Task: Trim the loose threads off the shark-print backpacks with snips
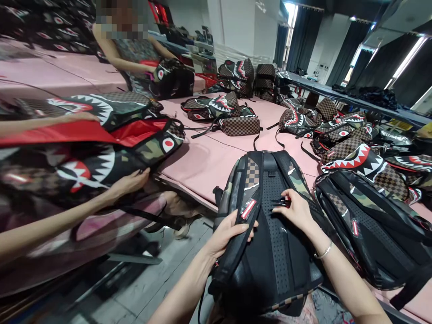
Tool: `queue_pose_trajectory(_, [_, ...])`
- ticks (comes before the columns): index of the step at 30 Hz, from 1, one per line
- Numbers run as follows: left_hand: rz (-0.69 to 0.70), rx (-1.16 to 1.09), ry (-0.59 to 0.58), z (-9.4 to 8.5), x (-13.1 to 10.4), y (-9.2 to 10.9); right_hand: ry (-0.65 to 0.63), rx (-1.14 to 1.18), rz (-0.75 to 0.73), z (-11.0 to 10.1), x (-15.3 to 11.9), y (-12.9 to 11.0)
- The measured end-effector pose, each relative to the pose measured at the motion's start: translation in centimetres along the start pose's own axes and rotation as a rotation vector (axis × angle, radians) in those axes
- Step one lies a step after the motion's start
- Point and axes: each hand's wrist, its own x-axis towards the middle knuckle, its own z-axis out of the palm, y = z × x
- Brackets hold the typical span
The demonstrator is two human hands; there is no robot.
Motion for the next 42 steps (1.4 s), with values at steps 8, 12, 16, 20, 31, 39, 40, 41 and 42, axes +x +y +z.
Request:
queue_pose_trajectory(8, [0.001, -0.026, -0.029, -0.5, -0.1, -0.3, -0.031, 0.017, -0.632, 0.1, 2.0, -1.5])
queue_pose_trajectory(12, [-0.009, -0.03, -0.037, -0.6, -0.1, -0.3, -0.118, -0.043, -0.728, 0.0, 3.2, -2.4])
queue_pose_trajectory(16, [-0.015, -0.052, -0.061, -0.6, -0.1, -0.2, -0.184, -0.082, -0.759, -0.2, 3.6, -3.7])
queue_pose_trajectory(20, [-0.012, -0.054, -0.074, -0.8, 0.0, -0.3, -0.242, -0.072, -0.783, -0.1, 3.9, -4.5])
queue_pose_trajectory(31, [-0.02, -0.042, -0.044, -0.5, 0.0, -0.2, -0.238, -0.088, -0.788, 0.4, 3.5, -4.8])
queue_pose_trajectory(39, [0.015, -0.005, -0.01, 0.1, 0.1, -0.1, -0.089, 0.399, -0.317, 1.5, 1.7, -5.6])
queue_pose_trajectory(40, [0.022, 0.009, -0.004, 0.3, 0.2, -0.1, -0.08, 0.389, -0.287, 1.8, 1.6, -5.8])
queue_pose_trajectory(41, [0.029, 0.025, 0.004, 0.4, 0.1, -0.1, -0.07, 0.371, -0.267, 2.1, 1.5, -6.0])
queue_pose_trajectory(42, [0.034, 0.042, 0.015, 0.6, 0.1, -0.1, -0.049, 0.354, -0.243, 2.5, 1.6, -6.2])
